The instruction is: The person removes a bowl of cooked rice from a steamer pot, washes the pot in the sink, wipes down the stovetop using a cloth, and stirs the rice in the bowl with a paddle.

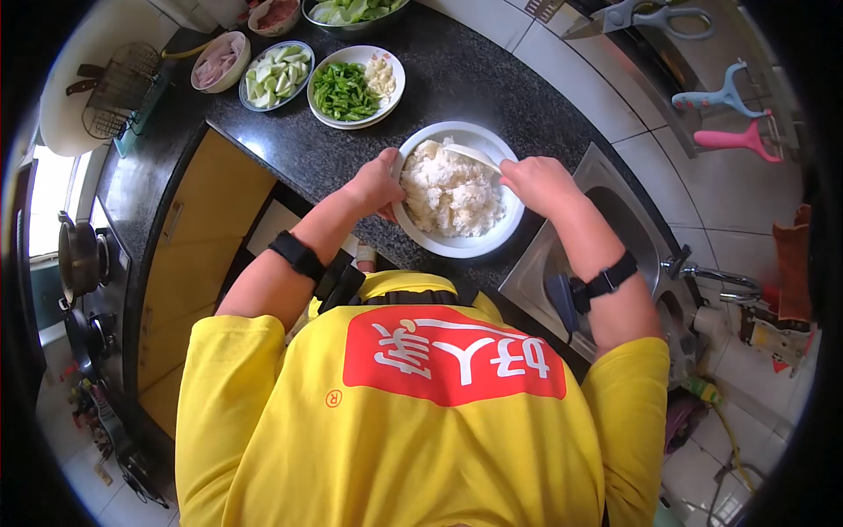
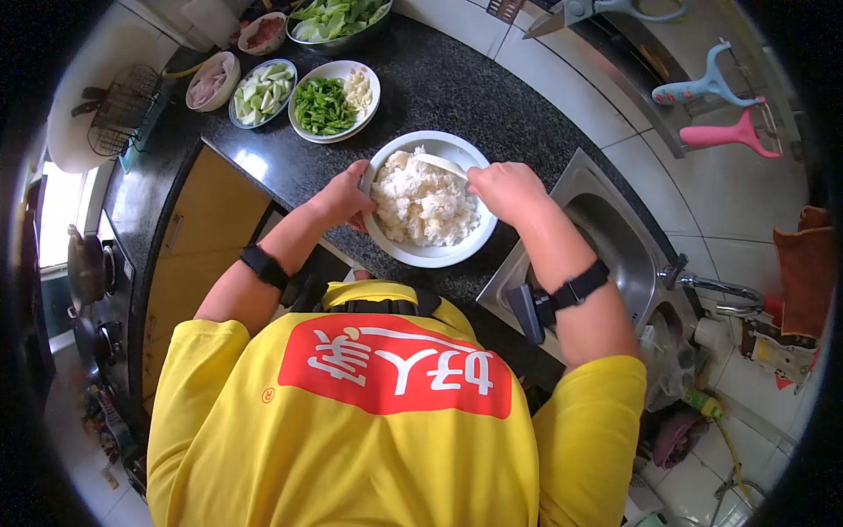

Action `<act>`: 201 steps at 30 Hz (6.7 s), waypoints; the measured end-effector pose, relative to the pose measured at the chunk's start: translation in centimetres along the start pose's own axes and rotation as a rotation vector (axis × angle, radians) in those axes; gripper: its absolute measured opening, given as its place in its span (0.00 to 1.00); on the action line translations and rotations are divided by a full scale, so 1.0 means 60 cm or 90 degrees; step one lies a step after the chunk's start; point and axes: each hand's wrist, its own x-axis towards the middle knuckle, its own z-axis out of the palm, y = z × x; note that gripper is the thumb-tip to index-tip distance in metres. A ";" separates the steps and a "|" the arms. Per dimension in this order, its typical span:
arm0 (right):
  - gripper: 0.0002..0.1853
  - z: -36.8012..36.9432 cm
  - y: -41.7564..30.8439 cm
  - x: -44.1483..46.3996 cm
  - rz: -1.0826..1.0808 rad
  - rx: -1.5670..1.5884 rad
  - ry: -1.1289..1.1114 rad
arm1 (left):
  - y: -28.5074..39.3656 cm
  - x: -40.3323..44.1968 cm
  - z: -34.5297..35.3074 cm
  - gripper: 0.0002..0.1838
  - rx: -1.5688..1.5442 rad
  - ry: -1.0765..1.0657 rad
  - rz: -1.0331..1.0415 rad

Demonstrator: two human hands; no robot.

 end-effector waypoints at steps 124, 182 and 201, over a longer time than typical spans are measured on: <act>0.23 0.051 -0.034 -0.007 0.190 0.080 0.010 | -0.009 -0.029 0.020 0.39 0.005 -0.020 0.021; 0.20 -0.001 -0.018 -0.060 0.004 0.027 0.067 | -0.005 -0.001 0.005 0.36 0.094 0.020 0.043; 0.27 0.071 -0.098 -0.114 0.168 -0.025 0.032 | -0.003 0.005 0.012 0.35 0.125 0.042 0.050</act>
